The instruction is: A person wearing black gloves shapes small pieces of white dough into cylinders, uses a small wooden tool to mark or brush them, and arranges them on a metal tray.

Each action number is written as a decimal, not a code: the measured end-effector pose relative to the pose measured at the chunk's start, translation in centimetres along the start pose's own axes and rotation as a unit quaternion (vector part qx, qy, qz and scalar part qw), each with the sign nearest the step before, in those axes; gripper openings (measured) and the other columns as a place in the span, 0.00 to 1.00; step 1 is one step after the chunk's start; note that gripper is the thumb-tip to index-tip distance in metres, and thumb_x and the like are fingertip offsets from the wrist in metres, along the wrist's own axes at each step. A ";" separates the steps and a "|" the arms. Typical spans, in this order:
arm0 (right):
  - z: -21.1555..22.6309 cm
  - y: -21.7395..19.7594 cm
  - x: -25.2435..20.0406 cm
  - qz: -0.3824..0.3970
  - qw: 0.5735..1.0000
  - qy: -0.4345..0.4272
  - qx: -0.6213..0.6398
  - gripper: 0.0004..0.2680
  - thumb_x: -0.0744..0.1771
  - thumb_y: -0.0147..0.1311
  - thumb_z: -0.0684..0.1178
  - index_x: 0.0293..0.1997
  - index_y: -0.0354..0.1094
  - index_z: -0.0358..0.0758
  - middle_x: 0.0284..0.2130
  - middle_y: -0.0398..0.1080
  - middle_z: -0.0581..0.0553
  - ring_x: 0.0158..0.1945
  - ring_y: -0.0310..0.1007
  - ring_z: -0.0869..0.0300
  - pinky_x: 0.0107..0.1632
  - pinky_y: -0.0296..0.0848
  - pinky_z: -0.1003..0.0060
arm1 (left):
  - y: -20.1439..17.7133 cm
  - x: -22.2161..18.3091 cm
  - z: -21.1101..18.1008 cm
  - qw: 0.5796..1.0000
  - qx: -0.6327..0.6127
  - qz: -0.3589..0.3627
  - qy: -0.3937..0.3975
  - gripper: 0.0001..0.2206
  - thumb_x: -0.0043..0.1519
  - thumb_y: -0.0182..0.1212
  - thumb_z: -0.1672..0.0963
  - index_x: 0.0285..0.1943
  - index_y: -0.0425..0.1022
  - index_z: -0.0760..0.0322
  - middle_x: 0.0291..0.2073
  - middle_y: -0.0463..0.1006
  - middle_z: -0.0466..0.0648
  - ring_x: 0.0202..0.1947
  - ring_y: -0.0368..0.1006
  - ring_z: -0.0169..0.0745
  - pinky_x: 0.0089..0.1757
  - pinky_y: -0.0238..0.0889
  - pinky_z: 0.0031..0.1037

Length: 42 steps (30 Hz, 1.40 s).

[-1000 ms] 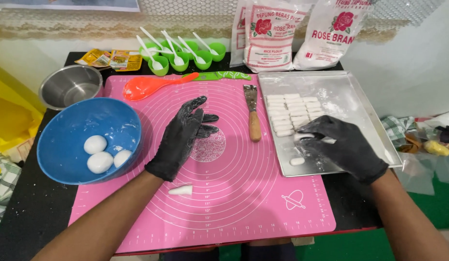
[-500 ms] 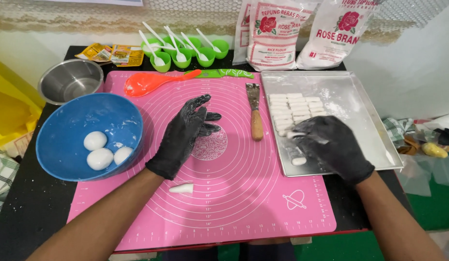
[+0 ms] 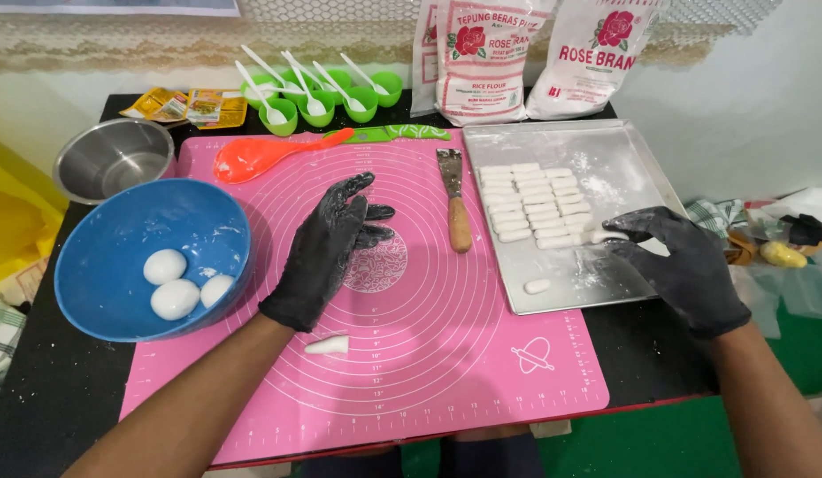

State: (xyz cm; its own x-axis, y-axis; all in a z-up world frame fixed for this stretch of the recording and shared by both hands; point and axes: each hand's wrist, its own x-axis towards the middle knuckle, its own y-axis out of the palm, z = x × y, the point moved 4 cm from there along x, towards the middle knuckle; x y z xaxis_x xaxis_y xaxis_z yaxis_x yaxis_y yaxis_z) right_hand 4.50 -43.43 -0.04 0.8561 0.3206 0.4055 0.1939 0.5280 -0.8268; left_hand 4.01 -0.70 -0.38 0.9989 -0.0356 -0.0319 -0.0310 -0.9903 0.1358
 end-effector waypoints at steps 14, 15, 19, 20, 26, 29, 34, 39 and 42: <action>3.7 0.7 0.9 0.029 0.999 0.035 0.023 0.09 0.63 0.66 0.47 0.46 0.79 0.44 0.43 0.78 0.50 0.49 0.78 0.62 0.52 0.71 0.68 | -0.1 0.4 0.7 1.000 -0.013 -0.002 0.001 0.24 0.63 0.52 0.49 0.67 0.68 0.58 0.46 0.82 0.57 0.40 0.81 0.44 0.45 0.73 0.29; 4.1 0.7 0.9 0.011 0.999 -0.011 0.046 0.10 0.63 0.68 0.44 0.46 0.78 0.40 0.43 0.78 0.47 0.48 0.78 0.61 0.52 0.73 0.68 | -0.1 0.4 0.6 1.000 -0.007 -0.004 -0.003 0.24 0.63 0.51 0.49 0.67 0.68 0.58 0.46 0.82 0.57 0.40 0.81 0.44 0.45 0.73 0.29; 4.7 1.9 1.4 0.050 0.995 -0.042 0.077 0.08 0.65 0.62 0.44 0.48 0.79 0.44 0.46 0.79 0.49 0.51 0.77 0.60 0.57 0.72 0.67 | 0.0 0.2 0.3 1.000 0.000 -0.003 -0.002 0.24 0.62 0.51 0.48 0.67 0.68 0.58 0.46 0.82 0.56 0.42 0.81 0.44 0.45 0.74 0.30; 5.0 2.3 1.3 0.039 0.987 -0.153 -0.041 0.08 0.67 0.59 0.45 0.49 0.77 0.49 0.49 0.77 0.51 0.52 0.76 0.57 0.50 0.72 0.64 | 0.0 0.2 0.3 1.000 -0.008 -0.005 -0.004 0.24 0.62 0.52 0.49 0.67 0.68 0.58 0.46 0.82 0.57 0.42 0.81 0.44 0.45 0.74 0.30; 4.8 3.6 0.8 0.033 0.955 -0.252 -0.151 0.07 0.67 0.60 0.45 0.50 0.75 0.51 0.52 0.75 0.53 0.54 0.73 0.53 0.44 0.74 0.60 | -0.1 0.0 0.1 1.000 0.005 -0.004 -0.003 0.25 0.62 0.52 0.47 0.67 0.68 0.57 0.46 0.83 0.56 0.41 0.82 0.43 0.46 0.74 0.30; 4.9 3.6 1.1 0.053 0.977 -0.186 -0.089 0.08 0.67 0.58 0.46 0.51 0.75 0.48 0.50 0.76 0.52 0.54 0.74 0.56 0.47 0.73 0.63 | 0.0 0.0 0.2 1.000 0.004 -0.001 0.002 0.25 0.62 0.52 0.48 0.67 0.68 0.57 0.46 0.83 0.57 0.42 0.82 0.43 0.46 0.75 0.30; 3.4 4.2 1.4 0.088 0.993 -0.039 -0.066 0.11 0.65 0.60 0.52 0.53 0.76 0.54 0.45 0.74 0.54 0.48 0.76 0.59 0.46 0.72 0.63 | -0.1 0.3 0.5 1.000 -0.015 0.000 0.012 0.24 0.62 0.52 0.49 0.67 0.68 0.59 0.45 0.83 0.57 0.43 0.81 0.44 0.45 0.75 0.30; 4.8 3.8 0.7 0.018 0.916 -0.323 -0.237 0.05 0.69 0.56 0.46 0.48 0.75 0.50 0.55 0.72 0.47 0.53 0.73 0.47 0.43 0.74 0.54 | -0.1 0.1 0.2 1.000 0.005 -0.006 0.000 0.24 0.62 0.52 0.48 0.66 0.69 0.57 0.45 0.83 0.55 0.44 0.82 0.43 0.46 0.74 0.30; 2.8 4.1 0.7 0.061 0.987 -0.137 -0.062 0.13 0.65 0.58 0.42 0.55 0.74 0.47 0.51 0.74 0.46 0.55 0.74 0.52 0.55 0.72 0.59 | -0.1 0.3 0.7 1.000 -0.010 -0.004 -0.004 0.25 0.62 0.52 0.48 0.67 0.68 0.58 0.45 0.83 0.56 0.44 0.81 0.44 0.45 0.74 0.30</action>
State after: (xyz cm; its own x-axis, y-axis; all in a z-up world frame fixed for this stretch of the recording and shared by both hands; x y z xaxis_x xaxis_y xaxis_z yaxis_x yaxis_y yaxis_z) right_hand 4.56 -38.87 -2.05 0.7188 0.5850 0.3757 0.1682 0.3780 -0.9104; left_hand 4.33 -0.65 -1.06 0.9988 -0.0284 -0.0404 -0.0219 -0.9877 0.1548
